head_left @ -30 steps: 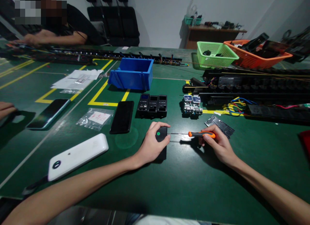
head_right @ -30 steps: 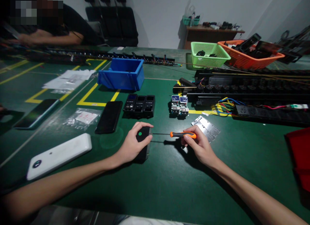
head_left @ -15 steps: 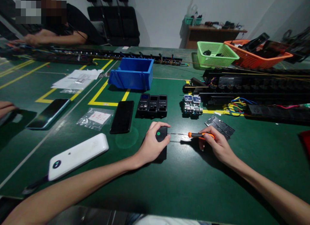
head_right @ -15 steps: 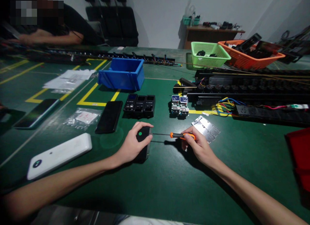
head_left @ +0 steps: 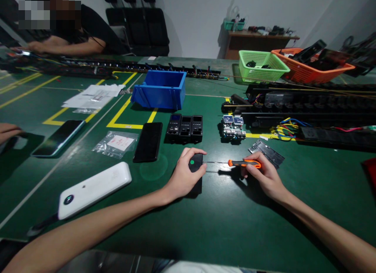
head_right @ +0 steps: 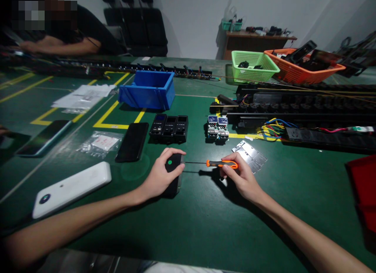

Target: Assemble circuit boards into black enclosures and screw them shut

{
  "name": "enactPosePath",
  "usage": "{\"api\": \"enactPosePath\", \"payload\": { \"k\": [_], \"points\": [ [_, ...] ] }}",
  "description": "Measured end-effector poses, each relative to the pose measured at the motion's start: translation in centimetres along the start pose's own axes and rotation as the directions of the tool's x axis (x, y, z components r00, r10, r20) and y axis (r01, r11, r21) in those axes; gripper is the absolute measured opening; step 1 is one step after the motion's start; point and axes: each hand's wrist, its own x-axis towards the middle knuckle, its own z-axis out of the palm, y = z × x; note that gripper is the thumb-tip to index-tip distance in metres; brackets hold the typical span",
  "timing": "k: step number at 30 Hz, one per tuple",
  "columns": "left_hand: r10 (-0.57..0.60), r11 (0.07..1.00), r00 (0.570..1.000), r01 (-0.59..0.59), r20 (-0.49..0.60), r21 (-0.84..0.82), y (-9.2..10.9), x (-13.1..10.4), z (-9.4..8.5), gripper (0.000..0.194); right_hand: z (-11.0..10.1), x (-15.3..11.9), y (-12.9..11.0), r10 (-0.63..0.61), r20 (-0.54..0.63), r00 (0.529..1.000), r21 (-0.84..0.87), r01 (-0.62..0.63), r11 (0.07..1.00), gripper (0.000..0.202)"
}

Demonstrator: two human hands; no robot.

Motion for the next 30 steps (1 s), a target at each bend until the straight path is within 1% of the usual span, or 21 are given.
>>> {"api": "enactPosePath", "payload": {
  "k": [5, 9, 12, 16, 20, 24, 30],
  "points": [
    [-0.003, 1.000, 1.000, 0.003, 0.003, -0.001, 0.01, 0.00, 0.02, 0.023, 0.07, 0.14, -0.48, -0.011, 0.008, 1.000, -0.049, 0.012, 0.999, 0.016],
    [-0.002, 1.000, 1.000, 0.002, -0.001, 0.000, -0.02, 0.01, 0.02, 0.023, 0.07, 0.20, -0.51, -0.001, 0.027, 1.000, -0.080, 0.003, 0.997, 0.018],
    [-0.004, 1.000, 1.000, 0.004, -0.001, 0.001, -0.04, 0.01, 0.00, 0.023, 0.05, 0.14, -0.34, 0.006, 0.048, 0.999, -0.028, -0.005, 1.000, 0.017],
    [-0.006, 1.000, 1.000, 0.006, 0.002, 0.000, -0.04, 0.02, -0.01, 0.023, 0.04, 0.03, -0.08, -0.001, 0.035, 0.999, 0.060, -0.001, 0.998, 0.022],
    [-0.002, 1.000, 1.000, 0.002, 0.000, -0.003, -0.05, 0.02, 0.04, 0.024, 0.08, 0.05, 0.02, -0.004, 0.017, 1.000, 0.078, 0.003, 0.997, 0.016],
    [-0.002, 1.000, 1.000, 0.002, 0.001, -0.002, -0.10, 0.00, 0.04, 0.023, 0.06, 0.04, -0.03, -0.003, 0.010, 1.000, 0.064, 0.002, 0.998, 0.016],
    [-0.001, 1.000, 1.000, 0.001, -0.001, -0.001, 0.01, -0.01, -0.05, 0.023, 0.00, 0.07, -0.17, -0.013, 0.025, 1.000, 0.054, 0.012, 0.998, 0.014]
  ]
}}
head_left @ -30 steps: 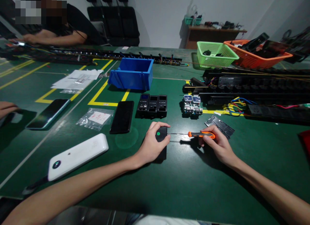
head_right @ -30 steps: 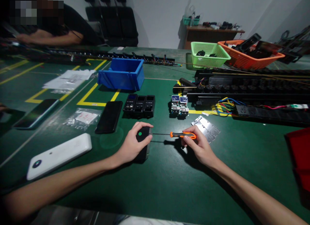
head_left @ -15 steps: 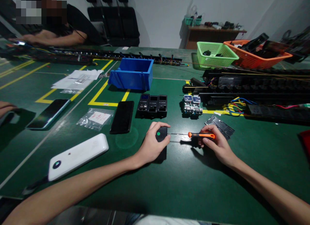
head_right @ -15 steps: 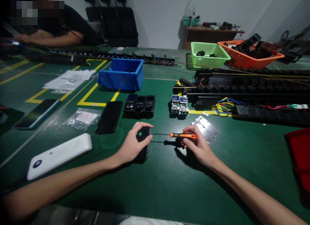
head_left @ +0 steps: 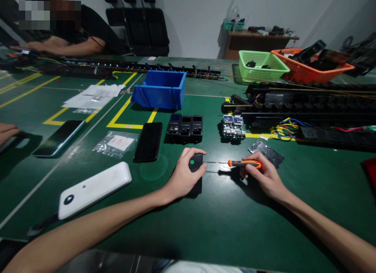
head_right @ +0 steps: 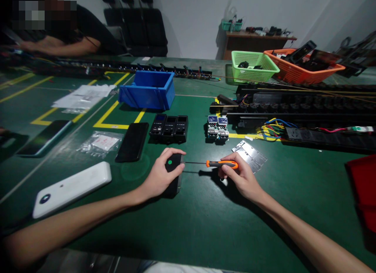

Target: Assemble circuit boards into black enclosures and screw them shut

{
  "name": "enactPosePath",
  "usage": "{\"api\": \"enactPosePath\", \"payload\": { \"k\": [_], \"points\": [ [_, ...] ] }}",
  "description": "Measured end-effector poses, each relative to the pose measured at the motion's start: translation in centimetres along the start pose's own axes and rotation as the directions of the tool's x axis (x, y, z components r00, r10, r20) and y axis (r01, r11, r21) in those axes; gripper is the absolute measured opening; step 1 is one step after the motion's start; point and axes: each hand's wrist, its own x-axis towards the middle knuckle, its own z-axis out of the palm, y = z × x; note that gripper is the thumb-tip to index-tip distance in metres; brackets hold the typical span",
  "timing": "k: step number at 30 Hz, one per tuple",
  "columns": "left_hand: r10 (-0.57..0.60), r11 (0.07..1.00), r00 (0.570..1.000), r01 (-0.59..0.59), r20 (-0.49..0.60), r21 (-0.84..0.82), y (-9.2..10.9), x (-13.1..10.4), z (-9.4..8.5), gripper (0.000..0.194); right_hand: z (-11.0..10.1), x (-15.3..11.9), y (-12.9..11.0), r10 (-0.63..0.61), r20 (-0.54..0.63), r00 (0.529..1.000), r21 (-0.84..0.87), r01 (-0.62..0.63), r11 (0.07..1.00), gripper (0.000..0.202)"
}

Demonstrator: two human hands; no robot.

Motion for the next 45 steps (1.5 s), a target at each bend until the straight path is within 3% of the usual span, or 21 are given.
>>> {"api": "enactPosePath", "payload": {
  "k": [24, 45],
  "points": [
    [0.002, 1.000, 1.000, -0.002, 0.000, 0.012, -0.12, -0.02, 0.07, 0.023, 0.13, 0.05, -0.25, 0.028, -0.017, 0.999, -0.050, -0.029, 0.998, 0.025],
    [-0.009, 1.000, 1.000, 0.009, 0.006, 0.009, 0.11, 0.01, 0.05, 0.025, 0.13, 0.13, -0.36, 0.008, -0.028, 1.000, -0.087, -0.011, 0.996, 0.019]
  ]
}}
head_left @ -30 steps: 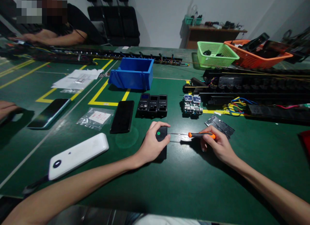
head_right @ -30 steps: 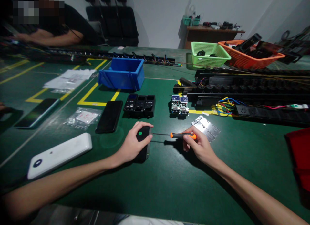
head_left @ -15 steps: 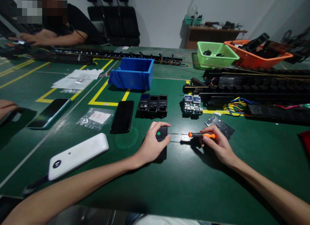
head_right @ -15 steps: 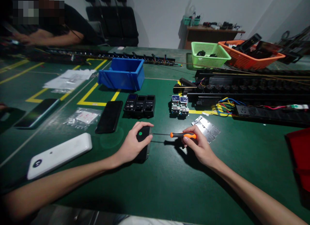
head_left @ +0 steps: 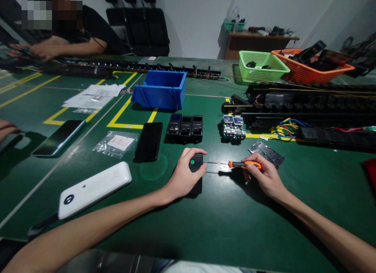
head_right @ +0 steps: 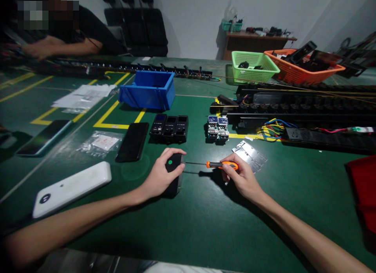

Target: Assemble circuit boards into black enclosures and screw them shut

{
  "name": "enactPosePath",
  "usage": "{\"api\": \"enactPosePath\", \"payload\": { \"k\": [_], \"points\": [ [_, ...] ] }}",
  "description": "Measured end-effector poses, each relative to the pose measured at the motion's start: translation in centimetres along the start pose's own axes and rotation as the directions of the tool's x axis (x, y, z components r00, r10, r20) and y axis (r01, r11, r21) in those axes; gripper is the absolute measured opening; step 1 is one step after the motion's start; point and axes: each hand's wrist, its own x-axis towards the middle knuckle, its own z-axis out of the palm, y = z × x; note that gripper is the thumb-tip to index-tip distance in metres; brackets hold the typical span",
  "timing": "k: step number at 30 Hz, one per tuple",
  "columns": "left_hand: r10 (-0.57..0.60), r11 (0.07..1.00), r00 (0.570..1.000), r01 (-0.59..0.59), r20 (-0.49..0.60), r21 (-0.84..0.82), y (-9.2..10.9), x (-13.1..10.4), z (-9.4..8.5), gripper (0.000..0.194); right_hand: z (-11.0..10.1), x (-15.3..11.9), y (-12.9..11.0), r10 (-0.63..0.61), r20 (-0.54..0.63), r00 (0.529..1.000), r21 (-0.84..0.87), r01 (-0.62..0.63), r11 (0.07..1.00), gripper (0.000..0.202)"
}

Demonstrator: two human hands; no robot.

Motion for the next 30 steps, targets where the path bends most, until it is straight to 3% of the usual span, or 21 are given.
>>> {"api": "enactPosePath", "payload": {
  "k": [9, 21, 30],
  "points": [
    [0.004, 1.000, 1.000, -0.004, -0.002, -0.003, -0.1, 0.0, 0.0, 0.025, 0.0, -0.1, 0.2, 0.013, 0.024, 1.000, 0.027, -0.013, 1.000, 0.019],
    [0.005, 1.000, 1.000, -0.005, -0.003, -0.007, -0.2, 0.0, 0.0, 0.025, -0.2, -0.1, 0.7, -0.007, -0.089, 0.996, -0.020, 0.005, 1.000, 0.020],
    [-0.001, 1.000, 1.000, 0.001, -0.005, -0.003, -0.1, 0.0, 0.0, 0.024, -0.1, 0.0, 0.3, -0.005, -0.080, 0.997, -0.026, 0.003, 1.000, 0.020]
  ]
}}
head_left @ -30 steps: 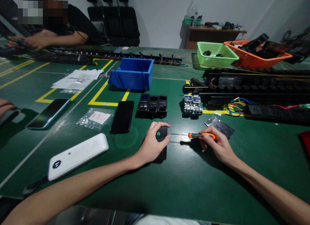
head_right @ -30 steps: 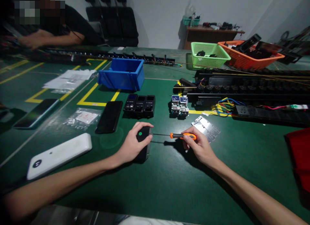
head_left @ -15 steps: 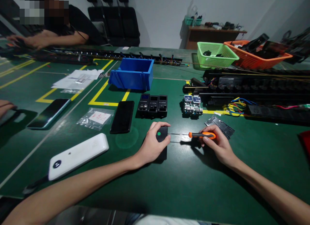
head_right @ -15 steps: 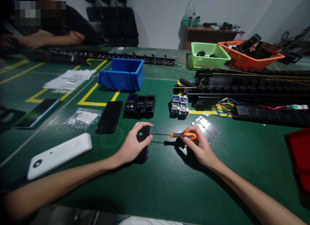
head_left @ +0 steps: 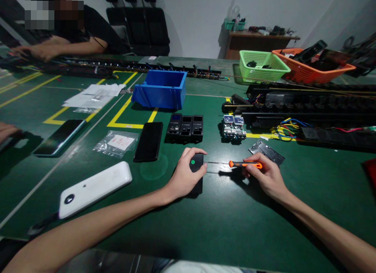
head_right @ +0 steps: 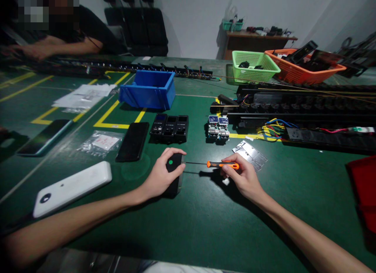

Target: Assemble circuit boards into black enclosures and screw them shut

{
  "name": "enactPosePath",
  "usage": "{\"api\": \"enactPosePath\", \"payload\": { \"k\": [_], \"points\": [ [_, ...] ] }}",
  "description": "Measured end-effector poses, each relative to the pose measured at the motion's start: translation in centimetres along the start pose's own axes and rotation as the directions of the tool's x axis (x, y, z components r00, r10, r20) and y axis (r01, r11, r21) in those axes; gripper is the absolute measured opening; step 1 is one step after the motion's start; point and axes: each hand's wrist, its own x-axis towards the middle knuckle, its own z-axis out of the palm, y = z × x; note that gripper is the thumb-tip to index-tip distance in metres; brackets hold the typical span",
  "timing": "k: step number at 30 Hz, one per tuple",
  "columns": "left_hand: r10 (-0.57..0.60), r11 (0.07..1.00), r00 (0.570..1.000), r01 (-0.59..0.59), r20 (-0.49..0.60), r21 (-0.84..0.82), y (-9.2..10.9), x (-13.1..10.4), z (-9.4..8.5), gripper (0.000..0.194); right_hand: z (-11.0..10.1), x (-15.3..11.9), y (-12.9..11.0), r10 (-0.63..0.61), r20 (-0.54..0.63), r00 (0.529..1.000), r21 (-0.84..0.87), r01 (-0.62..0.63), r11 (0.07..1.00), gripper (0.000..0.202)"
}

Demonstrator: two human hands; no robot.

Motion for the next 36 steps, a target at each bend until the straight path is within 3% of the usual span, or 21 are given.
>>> {"api": "enactPosePath", "payload": {
  "k": [13, 18, 36],
  "points": [
    [-0.004, 1.000, 1.000, 0.004, -0.003, -0.007, 0.02, -0.03, 0.06, 0.024, 0.11, -0.09, -0.33, 0.019, 0.093, 0.995, 0.008, -0.020, 1.000, 0.017],
    [0.002, 1.000, 1.000, -0.002, -0.004, -0.012, -0.02, -0.02, 0.05, 0.024, 0.00, -0.31, 0.10, -0.030, 0.059, 0.998, 0.046, 0.027, 0.999, 0.020],
    [-0.006, 1.000, 1.000, 0.007, 0.005, -0.008, -0.08, 0.03, 0.02, 0.024, 0.07, -0.01, -0.04, 0.009, 0.023, 1.000, 0.046, -0.010, 0.999, 0.018]
  ]
}}
